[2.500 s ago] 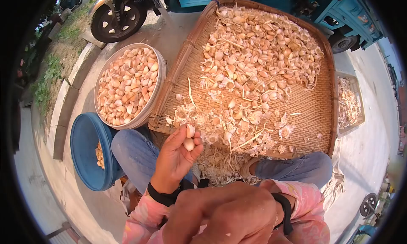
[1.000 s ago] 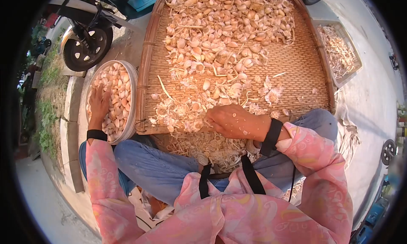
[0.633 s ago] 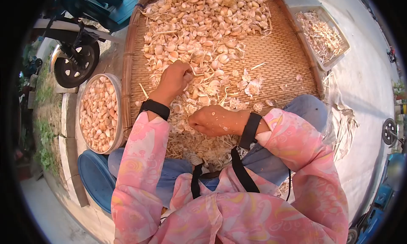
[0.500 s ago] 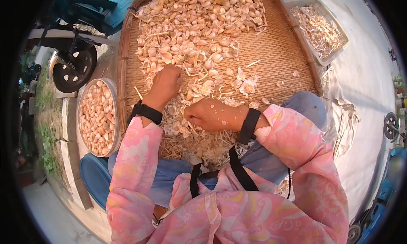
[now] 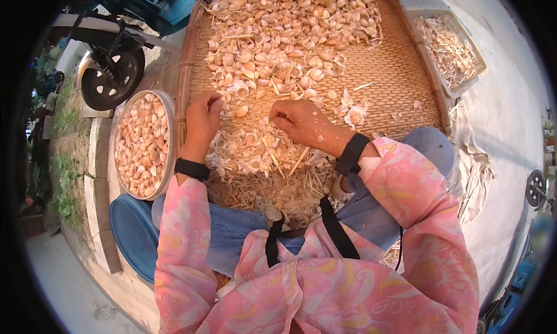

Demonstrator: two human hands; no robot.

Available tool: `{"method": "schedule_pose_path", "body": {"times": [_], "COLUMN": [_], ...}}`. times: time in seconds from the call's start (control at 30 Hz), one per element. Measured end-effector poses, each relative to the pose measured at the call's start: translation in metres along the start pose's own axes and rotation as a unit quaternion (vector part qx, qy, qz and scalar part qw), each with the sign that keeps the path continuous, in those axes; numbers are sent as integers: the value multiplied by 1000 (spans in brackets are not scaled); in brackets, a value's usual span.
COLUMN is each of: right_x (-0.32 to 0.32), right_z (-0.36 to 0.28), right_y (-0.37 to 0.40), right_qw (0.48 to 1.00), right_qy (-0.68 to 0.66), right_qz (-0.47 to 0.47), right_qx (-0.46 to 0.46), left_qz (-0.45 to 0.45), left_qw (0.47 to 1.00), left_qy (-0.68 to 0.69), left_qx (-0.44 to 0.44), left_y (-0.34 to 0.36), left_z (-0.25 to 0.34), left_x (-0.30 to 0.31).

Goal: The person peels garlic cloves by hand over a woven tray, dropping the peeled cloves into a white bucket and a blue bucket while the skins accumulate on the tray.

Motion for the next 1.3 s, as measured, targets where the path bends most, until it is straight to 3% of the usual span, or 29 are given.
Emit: {"method": "schedule_pose_path", "body": {"times": [0.07,0.17,0.33,0.43,0.53,0.67,0.8,0.97,1.07,1.1,1.2,1.3], "right_x": [3,9,-26,-41,-34,-35,-78,-95,-71,-67,-66,-64], "right_z": [5,-11,-7,2,18,-17,-4,-20,12,29,22,-1], "right_y": [-2,-18,-71,-80,-88,-109,-130,-117,-119,-112,-87,-68], "right_qw": [999,985,937,913,960,979,957,920,996,966,838,793], "right_qy": [-2,128,304,361,254,120,261,350,46,-198,-489,-552], "right_qz": [22,62,-71,-110,-86,4,-64,-102,-81,-69,-83,-100], "right_qx": [-28,96,157,156,77,165,114,145,-9,-151,-229,-237], "left_qz": [-40,-69,-74,-111,-67,50,115,137,119,109,73,5], "left_qw": [997,989,981,977,943,937,938,903,866,842,771,711], "left_qy": [-47,-108,-161,155,275,306,307,392,474,517,623,699], "left_qx": [-37,-74,-77,97,177,160,117,106,109,114,108,76], "left_y": [2,5,11,32,68,88,93,108,119,124,134,141], "left_z": [17,30,31,5,-9,-7,13,23,28,29,45,80], "left_x": [-12,-39,-36,-9,15,44,79,95,97,101,106,115]}}
Point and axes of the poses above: each hand's wrist, its own y-axis away from the middle knuckle, its own x-axis out of the back of the hand, z = x × y, the point moved 10 cm from there along -y, towards the middle knuckle, and after that the axes turned 11 degrees about -y, right-handed, at the moved point
